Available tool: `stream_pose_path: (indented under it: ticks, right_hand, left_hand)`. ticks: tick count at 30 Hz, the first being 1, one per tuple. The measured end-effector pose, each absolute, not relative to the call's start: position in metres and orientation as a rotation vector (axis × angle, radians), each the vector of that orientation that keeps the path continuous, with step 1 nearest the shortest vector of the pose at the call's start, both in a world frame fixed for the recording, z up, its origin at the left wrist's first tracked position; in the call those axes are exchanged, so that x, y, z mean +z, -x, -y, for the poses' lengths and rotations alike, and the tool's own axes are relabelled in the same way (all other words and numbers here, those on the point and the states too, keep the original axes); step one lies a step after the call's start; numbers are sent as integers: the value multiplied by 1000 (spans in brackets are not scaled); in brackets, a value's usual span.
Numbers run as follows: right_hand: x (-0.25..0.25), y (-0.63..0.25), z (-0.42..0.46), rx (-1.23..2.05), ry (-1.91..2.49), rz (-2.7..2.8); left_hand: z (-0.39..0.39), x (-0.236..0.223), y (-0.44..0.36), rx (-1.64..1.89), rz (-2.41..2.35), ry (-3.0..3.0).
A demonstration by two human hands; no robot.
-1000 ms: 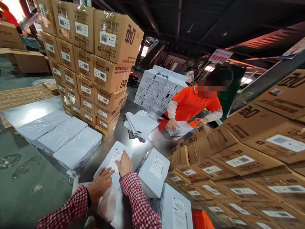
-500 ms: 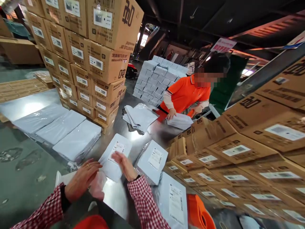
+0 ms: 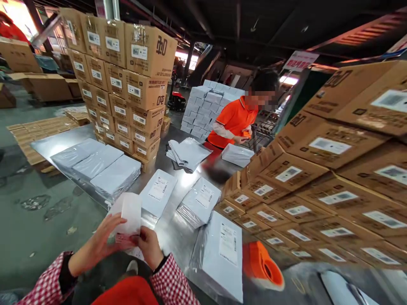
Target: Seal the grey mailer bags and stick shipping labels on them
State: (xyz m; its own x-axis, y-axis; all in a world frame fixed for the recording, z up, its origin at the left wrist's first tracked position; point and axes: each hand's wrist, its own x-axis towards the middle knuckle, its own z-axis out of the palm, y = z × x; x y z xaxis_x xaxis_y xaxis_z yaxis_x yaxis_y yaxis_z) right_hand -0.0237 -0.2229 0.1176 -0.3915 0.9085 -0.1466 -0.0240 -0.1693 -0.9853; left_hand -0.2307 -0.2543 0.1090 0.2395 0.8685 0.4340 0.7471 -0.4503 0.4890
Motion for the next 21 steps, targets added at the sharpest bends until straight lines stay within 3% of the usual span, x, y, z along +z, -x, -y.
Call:
stream_pose_path:
  ticks: [4,12,21]
  right_hand:
    - [136,29,232,1659,1107,1244]
    - [145,54,201,1209,1254,1709]
    - [117,141,110,1066,1205,1715]
  left_hand:
    - [273,110,211,1112,-1890,-2200]
    - [240,102,233,1181,-1432,-1395]
    - [165,91,316,1198,-1531,-1369]
